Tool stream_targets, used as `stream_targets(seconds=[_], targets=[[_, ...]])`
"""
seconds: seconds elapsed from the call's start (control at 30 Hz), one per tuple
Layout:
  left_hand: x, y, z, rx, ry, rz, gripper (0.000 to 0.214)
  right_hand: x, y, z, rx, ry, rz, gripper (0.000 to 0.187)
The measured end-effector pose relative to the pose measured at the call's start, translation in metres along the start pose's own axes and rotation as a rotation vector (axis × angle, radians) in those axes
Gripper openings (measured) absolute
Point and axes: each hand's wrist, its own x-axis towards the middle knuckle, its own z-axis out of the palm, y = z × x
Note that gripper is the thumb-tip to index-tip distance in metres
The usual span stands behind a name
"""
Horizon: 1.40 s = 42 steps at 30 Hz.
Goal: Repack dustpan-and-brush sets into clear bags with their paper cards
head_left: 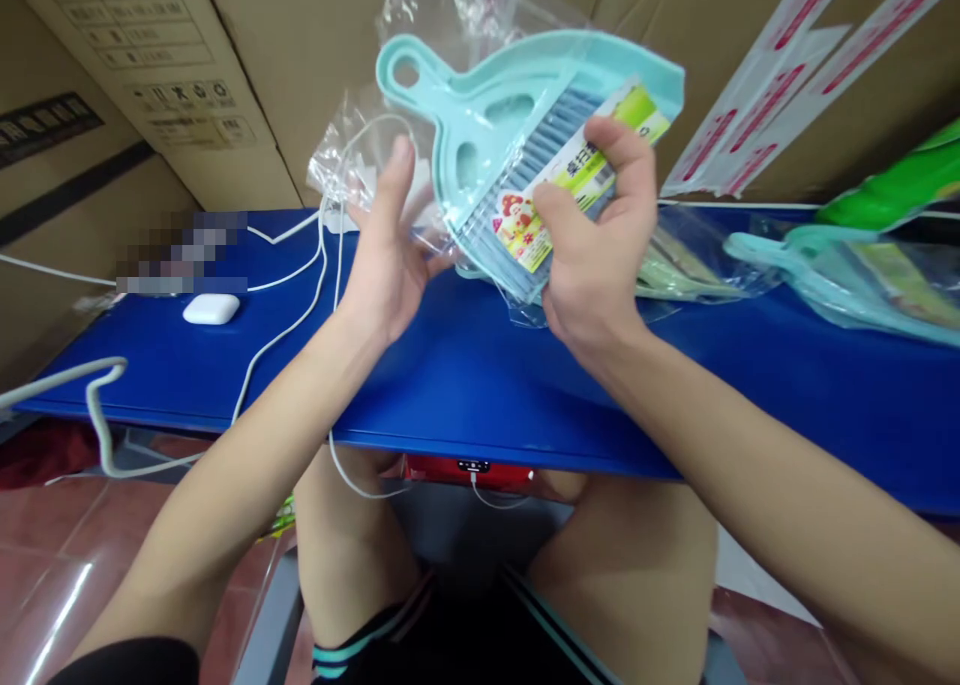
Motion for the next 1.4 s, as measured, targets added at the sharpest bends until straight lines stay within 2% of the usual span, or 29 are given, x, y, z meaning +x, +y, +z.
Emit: stream_targets(seconds=[0.17, 0.37, 0.6, 0.8, 0.87, 0.97, 1.03, 1.1, 1.2, 1.3, 1.4], targets=[[-0.003, -0.007, 0.000, -0.401, -0.034, -0.124, 0.051, -0.001, 0.005, 0.003, 0.038, -0.007, 0.053, 0.055], [-0.003, -0.012, -0.001, -0.440, 0.004, -0.130, 0.054, 0.000, 0.013, 0.004, 0.055, -0.016, 0.004, 0.059], [0.000, -0.012, -0.005, -0.500, 0.021, -0.177, 0.049, 0.000, 0.018, 0.006, 0.095, -0.112, 0.072, 0.062], [-0.005, -0.011, 0.001, -0.479, -0.028, -0.141, 0.080, -0.004, 0.026, 0.006, -0.015, -0.115, -0.064, 0.062], [-0.006, -0.011, 0.003, -0.484, -0.016, -0.134, 0.083, -0.003, 0.030, 0.005, -0.083, -0.129, -0.112, 0.067], [-0.004, -0.012, 0.003, -0.485, 0.028, -0.137, 0.072, 0.003, 0.036, 0.003, -0.085, -0.171, -0.142, 0.088], [-0.003, -0.012, 0.002, -0.474, 0.059, -0.149, 0.062, 0.008, 0.036, 0.003, -0.013, -0.197, -0.058, 0.096], [-0.002, -0.012, 0.001, -0.462, 0.068, -0.161, 0.056, 0.013, 0.034, 0.001, 0.088, -0.224, 0.098, 0.094], [-0.002, -0.012, 0.001, -0.462, 0.085, -0.150, 0.059, 0.019, 0.027, -0.001, 0.329, -0.184, 0.335, 0.092], [-0.001, -0.012, 0.003, -0.480, 0.168, -0.119, 0.072, 0.020, 0.021, -0.002, 0.531, -0.107, 0.448, 0.073], [0.000, -0.014, 0.004, -0.482, 0.206, -0.105, 0.076, 0.018, 0.018, -0.002, 0.572, -0.100, 0.489, 0.053]])
